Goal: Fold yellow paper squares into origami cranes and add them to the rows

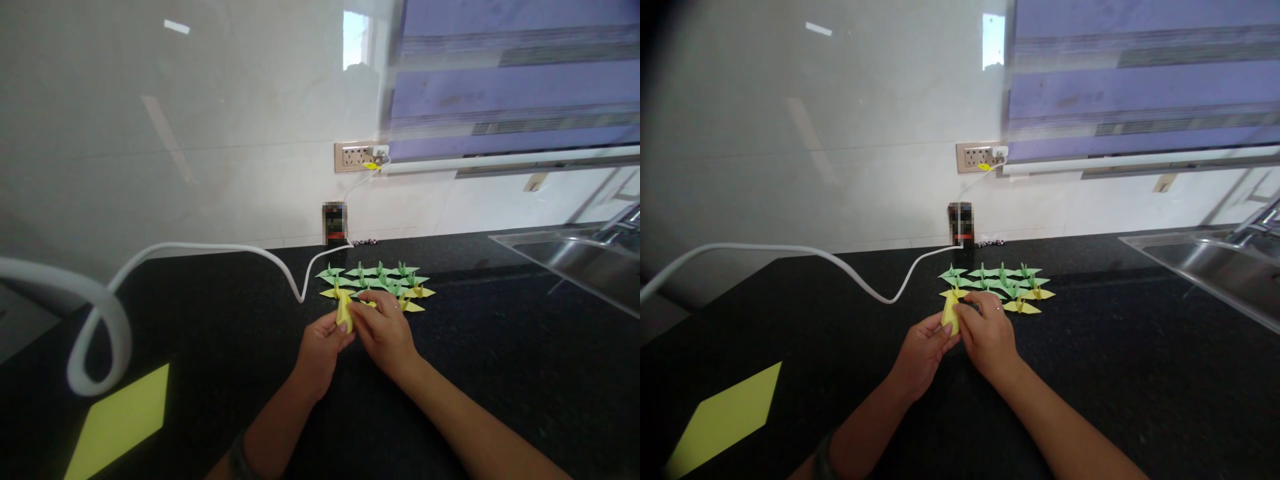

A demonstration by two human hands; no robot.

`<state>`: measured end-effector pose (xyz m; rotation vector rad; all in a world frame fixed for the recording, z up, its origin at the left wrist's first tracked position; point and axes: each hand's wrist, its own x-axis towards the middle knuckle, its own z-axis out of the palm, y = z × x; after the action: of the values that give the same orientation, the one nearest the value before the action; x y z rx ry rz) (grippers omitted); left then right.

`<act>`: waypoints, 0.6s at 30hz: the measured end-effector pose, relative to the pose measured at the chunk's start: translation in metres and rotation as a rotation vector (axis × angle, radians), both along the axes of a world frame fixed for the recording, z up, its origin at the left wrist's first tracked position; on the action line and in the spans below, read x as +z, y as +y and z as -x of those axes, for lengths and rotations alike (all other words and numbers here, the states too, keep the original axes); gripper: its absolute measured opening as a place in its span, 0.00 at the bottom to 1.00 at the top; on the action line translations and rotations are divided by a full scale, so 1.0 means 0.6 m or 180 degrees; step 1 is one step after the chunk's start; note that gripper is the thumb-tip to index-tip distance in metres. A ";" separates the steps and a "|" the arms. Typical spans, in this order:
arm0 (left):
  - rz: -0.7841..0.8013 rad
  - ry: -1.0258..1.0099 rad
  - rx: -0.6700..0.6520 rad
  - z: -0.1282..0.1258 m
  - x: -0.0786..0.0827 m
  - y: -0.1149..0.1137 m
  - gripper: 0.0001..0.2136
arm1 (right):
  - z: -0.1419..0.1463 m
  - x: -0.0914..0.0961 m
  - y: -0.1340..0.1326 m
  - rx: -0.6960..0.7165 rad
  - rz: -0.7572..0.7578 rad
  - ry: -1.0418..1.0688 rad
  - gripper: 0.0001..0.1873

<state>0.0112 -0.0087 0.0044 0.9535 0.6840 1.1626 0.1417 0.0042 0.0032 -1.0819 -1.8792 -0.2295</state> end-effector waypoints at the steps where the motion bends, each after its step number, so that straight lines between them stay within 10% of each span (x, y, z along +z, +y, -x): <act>1: -0.0003 -0.0007 -0.0002 0.000 0.000 0.000 0.15 | 0.001 0.001 -0.001 0.0054 0.0054 0.0090 0.09; 18: 0.0301 0.0167 0.0287 0.009 -0.005 0.008 0.14 | -0.005 0.013 -0.001 0.1031 0.1001 0.0987 0.05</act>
<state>0.0059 -0.0041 0.0016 0.8833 0.8241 1.1770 0.1450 0.0034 0.0111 -0.9336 -1.8066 0.4098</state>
